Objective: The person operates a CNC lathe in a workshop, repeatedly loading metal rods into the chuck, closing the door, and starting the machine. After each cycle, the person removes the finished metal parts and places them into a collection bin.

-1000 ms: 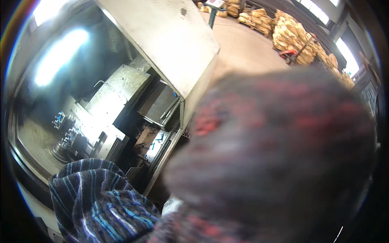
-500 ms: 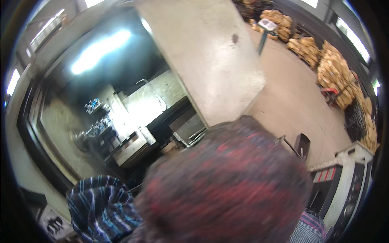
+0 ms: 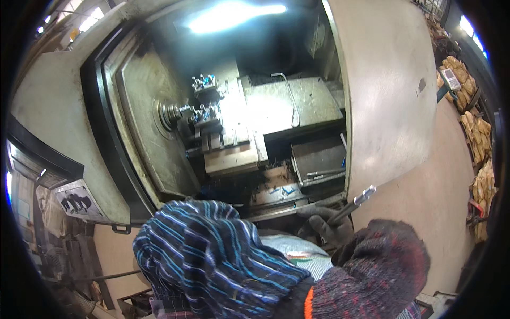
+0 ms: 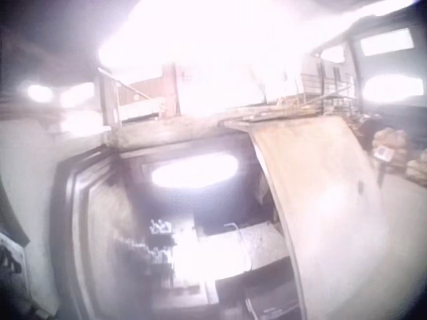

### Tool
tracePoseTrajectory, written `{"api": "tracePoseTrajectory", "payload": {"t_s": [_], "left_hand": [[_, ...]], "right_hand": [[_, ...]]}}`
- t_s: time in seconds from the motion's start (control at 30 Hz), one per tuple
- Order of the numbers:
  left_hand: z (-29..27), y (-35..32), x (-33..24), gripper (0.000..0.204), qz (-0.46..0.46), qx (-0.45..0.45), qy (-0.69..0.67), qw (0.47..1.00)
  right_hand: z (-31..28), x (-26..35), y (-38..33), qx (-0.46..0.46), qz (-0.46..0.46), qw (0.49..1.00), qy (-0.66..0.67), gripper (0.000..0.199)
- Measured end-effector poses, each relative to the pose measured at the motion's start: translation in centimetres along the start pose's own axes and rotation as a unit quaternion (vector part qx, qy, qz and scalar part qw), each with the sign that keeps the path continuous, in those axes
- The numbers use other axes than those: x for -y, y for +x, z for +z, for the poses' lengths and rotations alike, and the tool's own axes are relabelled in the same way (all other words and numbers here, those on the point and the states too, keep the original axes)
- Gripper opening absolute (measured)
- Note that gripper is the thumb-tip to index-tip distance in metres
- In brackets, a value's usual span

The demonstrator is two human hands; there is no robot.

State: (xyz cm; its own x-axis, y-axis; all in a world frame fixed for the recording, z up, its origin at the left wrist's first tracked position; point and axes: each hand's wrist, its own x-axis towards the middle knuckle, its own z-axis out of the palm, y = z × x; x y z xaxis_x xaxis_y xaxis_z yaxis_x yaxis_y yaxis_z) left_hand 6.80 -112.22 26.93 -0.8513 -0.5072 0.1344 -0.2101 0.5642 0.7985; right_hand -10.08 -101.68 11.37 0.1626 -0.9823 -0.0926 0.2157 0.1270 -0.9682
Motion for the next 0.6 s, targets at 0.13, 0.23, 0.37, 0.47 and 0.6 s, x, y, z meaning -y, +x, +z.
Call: {"api": "tracePoseTrajectory", "payload": {"t_s": [0.13, 0.23, 0.37, 0.47, 0.6], "left_hand": [[-2.9, 1.1, 0.4, 0.04, -0.017, 0.025, -0.005, 1.0], [-7.6, 3.0, 1.4, 0.041, -0.04, 0.059, -0.004, 0.997], [-18.0, 5.9, 5.6, 0.041, -0.174, 0.018, 0.073, 0.982], [-25.3, 6.7, 12.5, 0.042, -0.286, -0.048, 0.289, 0.912], [-31.2, 3.5, 33.5, 0.038, -0.411, -0.021, 0.518, 0.75]], "right_hand": [[0.7, 1.0, 0.9, 0.002, 0.014, 1.0, 0.001, 0.036], [0.8, 1.3, 1.8, -0.012, 0.028, 1.0, 0.003, 0.036], [0.6, 1.2, 3.4, -0.009, 0.028, 0.999, -0.018, 0.037], [0.7, 0.4, 3.6, -0.034, -0.008, 0.998, -0.047, 0.036], [1.6, -0.3, 4.4, -0.101, -0.004, 0.995, -0.015, 0.037]]}}
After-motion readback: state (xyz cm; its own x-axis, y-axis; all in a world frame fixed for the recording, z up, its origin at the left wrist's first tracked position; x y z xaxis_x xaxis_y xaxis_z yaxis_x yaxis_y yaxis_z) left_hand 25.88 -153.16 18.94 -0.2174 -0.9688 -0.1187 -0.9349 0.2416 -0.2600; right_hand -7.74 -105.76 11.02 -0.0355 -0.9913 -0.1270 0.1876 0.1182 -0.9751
